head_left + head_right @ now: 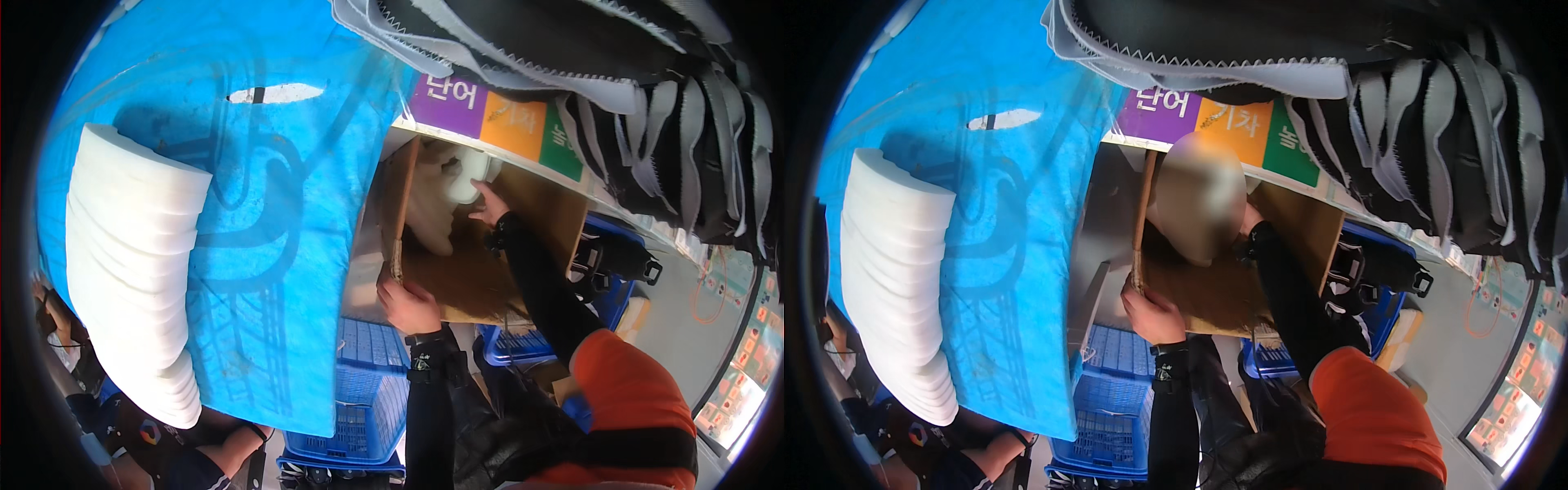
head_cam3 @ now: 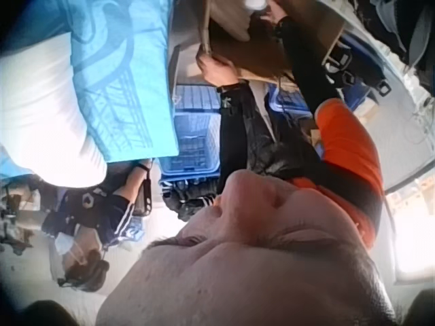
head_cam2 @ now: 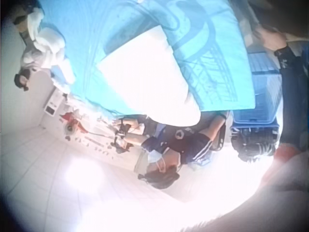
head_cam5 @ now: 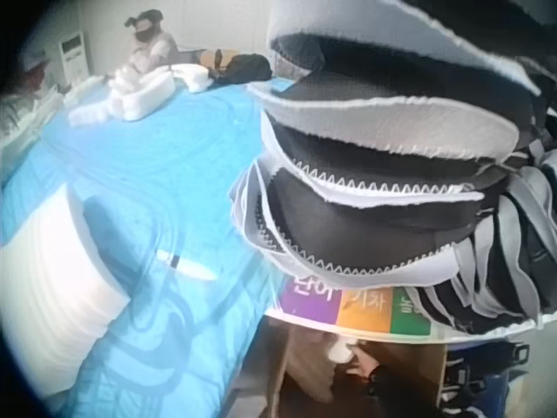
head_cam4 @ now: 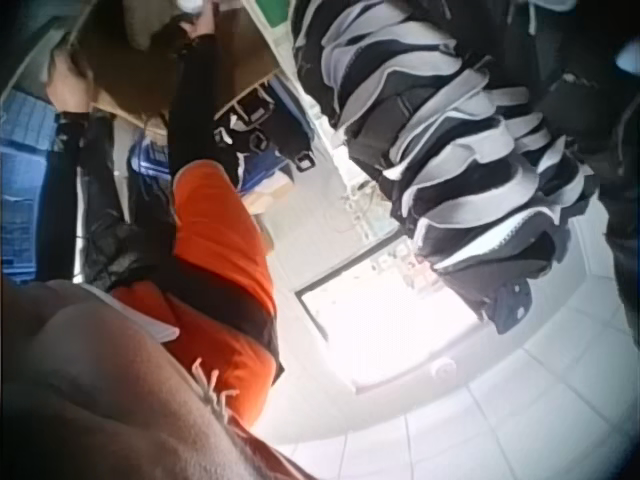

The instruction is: The person transports a blue bin of shoes across the room, places black shoe components onto a workspace, and uses a handheld air tool to blow air onto the interior of a black shoe.

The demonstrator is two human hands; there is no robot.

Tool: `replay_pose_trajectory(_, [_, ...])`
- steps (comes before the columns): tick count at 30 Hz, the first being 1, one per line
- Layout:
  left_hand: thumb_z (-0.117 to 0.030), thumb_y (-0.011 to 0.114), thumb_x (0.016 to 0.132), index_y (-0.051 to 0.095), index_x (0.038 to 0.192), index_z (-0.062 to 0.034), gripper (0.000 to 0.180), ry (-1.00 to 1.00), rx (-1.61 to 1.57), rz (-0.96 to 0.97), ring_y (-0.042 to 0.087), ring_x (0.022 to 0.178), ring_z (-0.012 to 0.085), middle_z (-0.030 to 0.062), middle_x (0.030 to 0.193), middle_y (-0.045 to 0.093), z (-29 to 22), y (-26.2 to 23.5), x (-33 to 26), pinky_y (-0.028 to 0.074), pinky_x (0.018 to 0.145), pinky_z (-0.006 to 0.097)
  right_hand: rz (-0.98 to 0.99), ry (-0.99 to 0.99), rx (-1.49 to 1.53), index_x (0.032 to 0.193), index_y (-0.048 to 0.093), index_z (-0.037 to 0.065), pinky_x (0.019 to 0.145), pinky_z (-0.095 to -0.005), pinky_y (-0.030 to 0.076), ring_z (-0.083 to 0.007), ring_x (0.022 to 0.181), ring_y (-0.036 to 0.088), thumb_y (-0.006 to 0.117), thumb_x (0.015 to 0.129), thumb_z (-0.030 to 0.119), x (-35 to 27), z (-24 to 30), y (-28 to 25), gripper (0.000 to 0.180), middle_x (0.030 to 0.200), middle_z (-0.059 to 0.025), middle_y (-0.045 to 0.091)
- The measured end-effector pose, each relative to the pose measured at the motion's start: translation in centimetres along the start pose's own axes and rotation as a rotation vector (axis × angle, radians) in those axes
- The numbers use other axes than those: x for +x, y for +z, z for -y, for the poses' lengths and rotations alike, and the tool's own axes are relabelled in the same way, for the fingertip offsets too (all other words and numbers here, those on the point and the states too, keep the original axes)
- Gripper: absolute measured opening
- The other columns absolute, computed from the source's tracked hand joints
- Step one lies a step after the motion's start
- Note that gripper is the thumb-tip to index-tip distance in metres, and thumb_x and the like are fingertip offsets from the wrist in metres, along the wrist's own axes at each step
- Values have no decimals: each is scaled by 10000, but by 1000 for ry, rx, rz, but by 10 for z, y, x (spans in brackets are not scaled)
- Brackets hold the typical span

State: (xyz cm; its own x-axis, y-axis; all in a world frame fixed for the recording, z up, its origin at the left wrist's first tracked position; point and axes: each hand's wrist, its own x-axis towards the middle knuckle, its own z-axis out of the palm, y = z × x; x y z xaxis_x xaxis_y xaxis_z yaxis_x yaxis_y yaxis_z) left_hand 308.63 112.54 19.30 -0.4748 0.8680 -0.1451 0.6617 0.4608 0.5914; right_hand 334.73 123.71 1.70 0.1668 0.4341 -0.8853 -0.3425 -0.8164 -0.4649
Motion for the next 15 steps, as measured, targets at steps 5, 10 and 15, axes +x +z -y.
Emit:
replay_pose_trajectory(5, [-11, 557, 922, 516, 1295, 24, 377, 45, -54, -83, 578, 1093, 492, 276, 1175, 601, 3, 22, 5, 484, 920, 516, 2, -105, -82, 1512, 434, 201, 1016, -534, 475, -329, 1299, 511, 710, 864, 564, 60, 5, 39, 792, 1505, -55, 450])
replay_pose_trajectory(10, [-24, 564, 923, 514, 1287, 27, 371, 37, -51, -77, 572, 1093, 498, 286, 1178, 593, 4, 15, 1, 484, 919, 517, -91, 18, -107, 1533, 406, 137, 1037, -589, 451, -371, 1410, 357, 728, 846, 575, 50, 5, 47, 875, 1572, -86, 364])
replay_pose_trajectory(15, [-26, 570, 927, 518, 1267, 32, 349, 47, -58, -79, 570, 1078, 500, 282, 1164, 592, 8, 16, -4, 482, 906, 516, -110, -73, 28, 1524, 436, 124, 1027, -624, 433, -375, 1408, 366, 773, 828, 508, 60, -25, 44, 863, 1574, -91, 383])
